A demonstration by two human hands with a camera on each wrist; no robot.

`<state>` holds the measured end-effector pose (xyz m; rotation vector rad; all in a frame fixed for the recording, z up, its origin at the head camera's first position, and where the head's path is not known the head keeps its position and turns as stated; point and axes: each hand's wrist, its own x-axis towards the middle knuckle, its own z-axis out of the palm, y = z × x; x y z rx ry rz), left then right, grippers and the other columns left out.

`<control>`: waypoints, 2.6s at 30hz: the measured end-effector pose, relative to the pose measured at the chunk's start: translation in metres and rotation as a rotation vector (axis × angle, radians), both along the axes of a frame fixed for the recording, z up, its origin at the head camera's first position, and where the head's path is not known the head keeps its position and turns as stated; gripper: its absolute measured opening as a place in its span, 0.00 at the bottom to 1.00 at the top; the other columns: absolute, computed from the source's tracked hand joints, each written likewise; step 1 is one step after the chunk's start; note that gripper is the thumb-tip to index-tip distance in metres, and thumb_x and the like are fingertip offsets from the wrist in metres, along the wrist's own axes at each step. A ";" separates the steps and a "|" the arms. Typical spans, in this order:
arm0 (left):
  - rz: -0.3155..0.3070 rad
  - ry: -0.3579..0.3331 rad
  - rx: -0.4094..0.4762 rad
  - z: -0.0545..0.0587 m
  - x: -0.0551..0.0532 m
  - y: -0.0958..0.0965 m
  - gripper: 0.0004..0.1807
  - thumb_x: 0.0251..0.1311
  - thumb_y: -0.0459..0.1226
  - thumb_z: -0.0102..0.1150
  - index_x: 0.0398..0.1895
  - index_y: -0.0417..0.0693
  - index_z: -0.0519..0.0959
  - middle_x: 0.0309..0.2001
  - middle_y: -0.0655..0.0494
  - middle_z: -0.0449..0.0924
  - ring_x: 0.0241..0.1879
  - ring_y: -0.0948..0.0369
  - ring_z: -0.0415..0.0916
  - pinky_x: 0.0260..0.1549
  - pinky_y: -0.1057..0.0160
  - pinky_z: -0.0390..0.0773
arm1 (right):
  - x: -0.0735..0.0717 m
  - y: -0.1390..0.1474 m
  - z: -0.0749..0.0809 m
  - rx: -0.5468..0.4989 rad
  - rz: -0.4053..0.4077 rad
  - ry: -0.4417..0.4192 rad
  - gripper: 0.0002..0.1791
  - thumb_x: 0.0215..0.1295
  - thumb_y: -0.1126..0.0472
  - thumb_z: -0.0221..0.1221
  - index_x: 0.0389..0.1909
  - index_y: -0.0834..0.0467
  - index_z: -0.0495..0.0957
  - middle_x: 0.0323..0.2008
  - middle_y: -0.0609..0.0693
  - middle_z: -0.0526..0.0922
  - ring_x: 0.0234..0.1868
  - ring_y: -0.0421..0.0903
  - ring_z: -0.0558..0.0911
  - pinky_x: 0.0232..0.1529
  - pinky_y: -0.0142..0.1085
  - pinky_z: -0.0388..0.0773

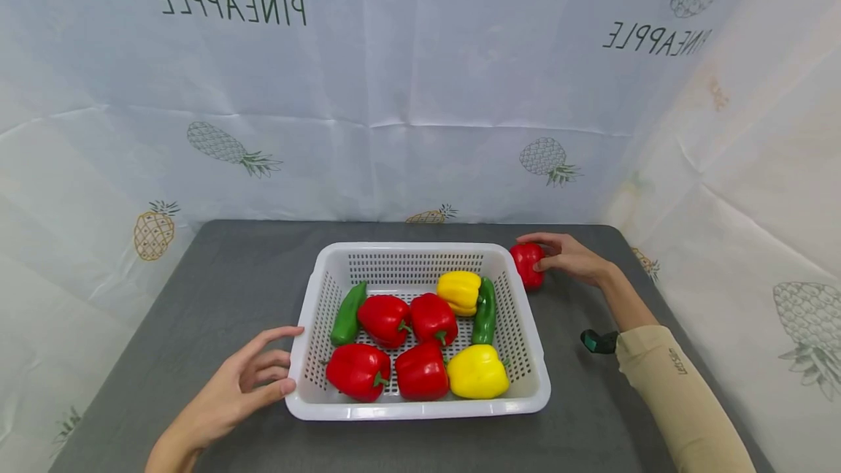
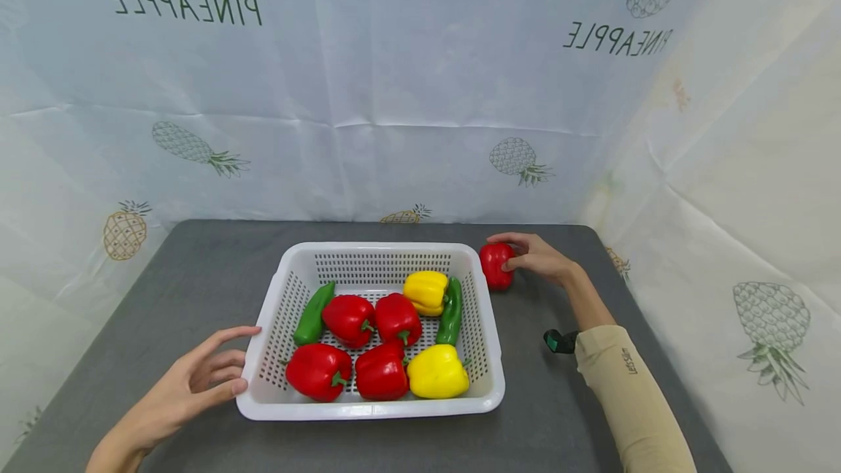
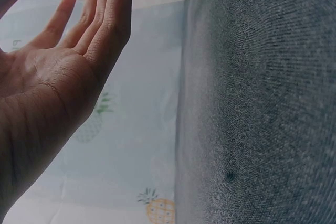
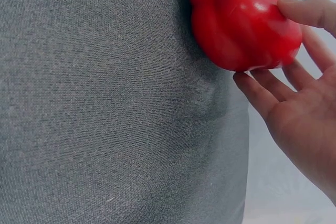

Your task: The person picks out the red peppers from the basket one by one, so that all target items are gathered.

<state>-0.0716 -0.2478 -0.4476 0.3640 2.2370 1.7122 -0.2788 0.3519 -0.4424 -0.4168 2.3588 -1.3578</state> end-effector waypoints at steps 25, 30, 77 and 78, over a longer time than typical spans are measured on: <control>-0.005 0.028 0.020 -0.002 0.001 -0.001 0.37 0.72 0.31 0.66 0.80 0.43 0.62 0.55 0.45 0.88 0.49 0.58 0.90 0.49 0.67 0.88 | -0.003 -0.005 0.046 0.040 0.002 0.098 0.35 0.74 0.63 0.63 0.80 0.61 0.66 0.81 0.64 0.67 0.82 0.72 0.64 0.74 0.70 0.69; -0.002 0.040 0.019 -0.002 0.001 0.000 0.37 0.72 0.30 0.66 0.80 0.43 0.63 0.55 0.45 0.88 0.49 0.58 0.90 0.49 0.67 0.88 | -0.001 -0.016 0.057 0.063 0.009 0.118 0.36 0.73 0.62 0.65 0.80 0.56 0.68 0.80 0.61 0.69 0.81 0.68 0.69 0.73 0.69 0.72; -0.042 -0.030 0.061 -0.006 -0.002 -0.003 0.38 0.74 0.31 0.63 0.82 0.43 0.58 0.53 0.62 0.89 0.49 0.60 0.90 0.45 0.59 0.91 | 0.018 -0.167 0.113 -0.041 0.444 0.193 0.33 0.73 0.64 0.66 0.77 0.56 0.71 0.77 0.59 0.74 0.76 0.60 0.77 0.73 0.55 0.78; -0.043 -0.033 0.061 -0.006 -0.002 -0.003 0.38 0.75 0.31 0.63 0.82 0.43 0.58 0.53 0.62 0.89 0.49 0.60 0.90 0.45 0.59 0.91 | 0.018 -0.171 0.112 -0.046 0.459 0.185 0.34 0.73 0.63 0.67 0.77 0.57 0.70 0.77 0.59 0.74 0.76 0.61 0.77 0.73 0.55 0.78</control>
